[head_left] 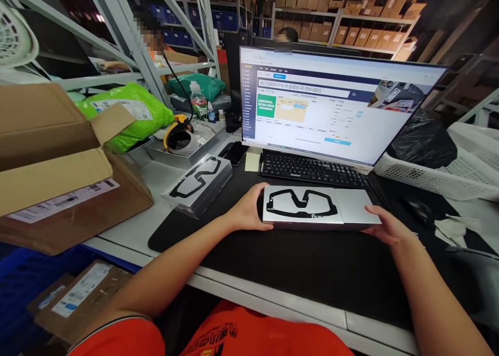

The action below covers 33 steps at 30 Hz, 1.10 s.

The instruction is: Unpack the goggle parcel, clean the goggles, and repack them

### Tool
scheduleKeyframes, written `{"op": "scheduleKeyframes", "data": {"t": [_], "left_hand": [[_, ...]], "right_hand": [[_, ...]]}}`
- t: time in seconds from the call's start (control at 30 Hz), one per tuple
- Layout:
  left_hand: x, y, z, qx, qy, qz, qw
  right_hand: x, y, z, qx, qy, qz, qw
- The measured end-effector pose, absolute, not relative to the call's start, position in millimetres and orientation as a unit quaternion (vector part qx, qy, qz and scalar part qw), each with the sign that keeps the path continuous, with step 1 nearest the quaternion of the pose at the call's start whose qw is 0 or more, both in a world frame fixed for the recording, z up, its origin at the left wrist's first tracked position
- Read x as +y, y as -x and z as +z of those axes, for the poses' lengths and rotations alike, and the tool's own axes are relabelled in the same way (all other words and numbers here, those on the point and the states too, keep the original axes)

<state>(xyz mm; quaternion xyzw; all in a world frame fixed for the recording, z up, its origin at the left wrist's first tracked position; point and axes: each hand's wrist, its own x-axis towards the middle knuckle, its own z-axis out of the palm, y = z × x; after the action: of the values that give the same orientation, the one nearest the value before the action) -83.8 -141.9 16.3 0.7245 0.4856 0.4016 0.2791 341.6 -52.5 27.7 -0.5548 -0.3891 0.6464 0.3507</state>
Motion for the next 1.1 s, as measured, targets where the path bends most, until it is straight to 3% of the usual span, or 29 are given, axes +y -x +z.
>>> {"op": "scheduleKeyframes", "data": {"t": [0.63,0.93,1.1], "left_hand": [[-151,102,29,0.523,-0.731,0.364,0.246],[-153,117,30,0.518,-0.699,0.386,0.307],[-166,129,38,0.549,-0.698,0.388,0.247]], "right_hand": [[-54,-358,31,-0.357,0.499,0.707,0.351],[-47,-361,21,-0.37,0.496,0.709,0.339],[-47,-356,23,-0.36,0.494,0.718,0.335]]}}
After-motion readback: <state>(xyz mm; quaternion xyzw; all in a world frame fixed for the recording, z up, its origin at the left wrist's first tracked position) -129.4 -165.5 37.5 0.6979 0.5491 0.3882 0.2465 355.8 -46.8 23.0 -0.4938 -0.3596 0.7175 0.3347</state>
